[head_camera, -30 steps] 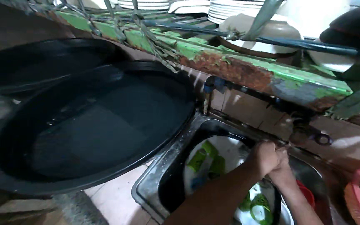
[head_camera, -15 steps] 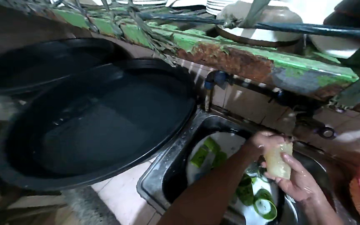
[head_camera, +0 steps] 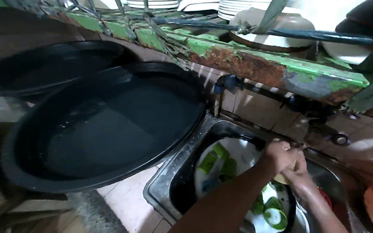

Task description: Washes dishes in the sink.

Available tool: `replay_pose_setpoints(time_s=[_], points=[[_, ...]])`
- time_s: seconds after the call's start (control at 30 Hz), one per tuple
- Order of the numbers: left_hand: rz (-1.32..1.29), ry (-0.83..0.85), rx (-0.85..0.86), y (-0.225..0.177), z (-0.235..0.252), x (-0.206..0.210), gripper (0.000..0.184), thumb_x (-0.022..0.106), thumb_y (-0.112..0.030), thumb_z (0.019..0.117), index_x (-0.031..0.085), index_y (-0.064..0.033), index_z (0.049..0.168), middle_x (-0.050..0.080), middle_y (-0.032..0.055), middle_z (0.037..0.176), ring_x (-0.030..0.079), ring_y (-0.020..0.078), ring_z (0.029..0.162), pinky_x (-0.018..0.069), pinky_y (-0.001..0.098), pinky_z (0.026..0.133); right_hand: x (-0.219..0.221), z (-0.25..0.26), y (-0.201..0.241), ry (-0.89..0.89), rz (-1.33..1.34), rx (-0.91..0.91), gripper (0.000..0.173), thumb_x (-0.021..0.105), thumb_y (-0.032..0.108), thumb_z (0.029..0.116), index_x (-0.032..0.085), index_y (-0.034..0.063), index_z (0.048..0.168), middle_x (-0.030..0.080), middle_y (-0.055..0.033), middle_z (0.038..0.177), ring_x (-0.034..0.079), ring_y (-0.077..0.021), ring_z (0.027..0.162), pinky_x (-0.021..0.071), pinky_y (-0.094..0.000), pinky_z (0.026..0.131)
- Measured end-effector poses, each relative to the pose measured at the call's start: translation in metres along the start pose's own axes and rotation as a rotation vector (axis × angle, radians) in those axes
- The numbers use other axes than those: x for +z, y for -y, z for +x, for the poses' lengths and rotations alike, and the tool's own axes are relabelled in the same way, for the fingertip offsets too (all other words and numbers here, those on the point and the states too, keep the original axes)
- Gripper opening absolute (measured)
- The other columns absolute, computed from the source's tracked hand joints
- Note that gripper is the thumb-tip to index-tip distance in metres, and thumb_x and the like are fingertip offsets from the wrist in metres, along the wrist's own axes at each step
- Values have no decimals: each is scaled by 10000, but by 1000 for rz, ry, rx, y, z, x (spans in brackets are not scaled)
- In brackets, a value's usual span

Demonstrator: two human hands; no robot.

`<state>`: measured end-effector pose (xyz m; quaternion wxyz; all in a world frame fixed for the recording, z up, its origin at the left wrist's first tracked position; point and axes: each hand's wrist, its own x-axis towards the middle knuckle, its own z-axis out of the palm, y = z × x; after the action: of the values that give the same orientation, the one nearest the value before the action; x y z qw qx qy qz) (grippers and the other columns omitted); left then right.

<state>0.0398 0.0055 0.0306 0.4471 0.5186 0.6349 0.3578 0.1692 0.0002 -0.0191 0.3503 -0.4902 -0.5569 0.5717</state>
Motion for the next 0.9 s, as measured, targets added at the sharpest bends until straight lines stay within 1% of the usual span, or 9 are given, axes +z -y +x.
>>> replay_pose_setpoints(time_s=[0.07, 0.13, 0.23, 0.43, 0.53, 0.57, 0.67, 0.77, 0.9], points=[[-177, 67, -19, 3, -4, -13, 369, 627, -341, 1029, 685, 21, 1068, 674, 187, 1073, 638, 256, 967, 526, 456, 878, -13, -5, -11, 173, 431, 118, 959, 856, 299, 751, 292, 114, 1504, 677, -163, 1161, 730, -260, 960, 645, -423, 769], [-237, 130, 56, 11, -8, -24, 386, 575, -323, 1057, 676, 37, 1153, 672, 192, 1154, 640, 247, 1035, 519, 442, 934, -16, -3, -18, 225, 416, 156, 983, 904, 347, 684, 345, 99, 1453, 702, -131, 1098, 739, -238, 917, 651, -397, 746], [-53, 148, 201, 29, -17, -51, 314, 519, -169, 1075, 660, 58, 1239, 611, 212, 1346, 590, 278, 1241, 467, 439, 1068, -9, 10, -22, 25, -23, 105, 989, 831, 126, 669, 328, 58, 1519, 625, -151, 1263, 678, -222, 1059, 604, -406, 851], [676, 417, -230, 87, -83, -133, 370, 552, -248, 1056, 680, 87, 1148, 672, 296, 1139, 640, 455, 1103, 474, 654, 974, 5, 0, -2, -125, 74, -124, 1189, 851, 122, 617, 147, 73, 1575, 555, -112, 1395, 640, -112, 1181, 586, -277, 934], [724, 345, -317, 146, -126, -112, 342, 629, -208, 997, 650, 49, 1222, 639, 286, 1240, 625, 464, 1155, 501, 669, 955, 1, 15, -25, -172, -52, -71, 1163, 853, 78, 648, 171, 79, 1590, 508, -143, 1460, 589, -157, 1258, 545, -327, 1008], [717, 287, -307, 164, -135, -102, 398, 647, -179, 982, 608, 30, 1319, 577, 262, 1371, 576, 446, 1251, 490, 641, 1014, -2, 21, -32, -185, -110, -38, 1135, 846, 36, 660, 196, 74, 1590, 491, -175, 1477, 567, -213, 1284, 526, -388, 1035], [696, 230, -271, 200, -143, -79, 681, 634, -102, 970, 339, -25, 1579, 311, 206, 1639, 349, 442, 1476, 381, 627, 1147, 4, 16, -25, -229, -134, -25, 1094, 823, 1, 676, 211, 58, 1582, 497, -196, 1463, 581, -237, 1265, 532, -408, 1019], [683, 194, -290, 204, -132, -63, 597, 581, -132, 1004, 377, -14, 1552, 360, 244, 1600, 358, 479, 1454, 332, 655, 1157, 17, 3, -7, -249, -13, -96, 1089, 795, 48, 699, 157, 59, 1581, 503, -150, 1438, 601, -133, 1226, 554, -289, 972], [636, 134, -294, 205, -108, -41, 612, 634, -169, 972, 428, -59, 1538, 406, 262, 1566, 316, 520, 1458, 265, 660, 1195, 10, 24, -25, -234, -104, -52, 1067, 818, -11, 680, 237, 51, 1573, 509, -203, 1448, 583, -254, 1263, 546, -429, 1005]])
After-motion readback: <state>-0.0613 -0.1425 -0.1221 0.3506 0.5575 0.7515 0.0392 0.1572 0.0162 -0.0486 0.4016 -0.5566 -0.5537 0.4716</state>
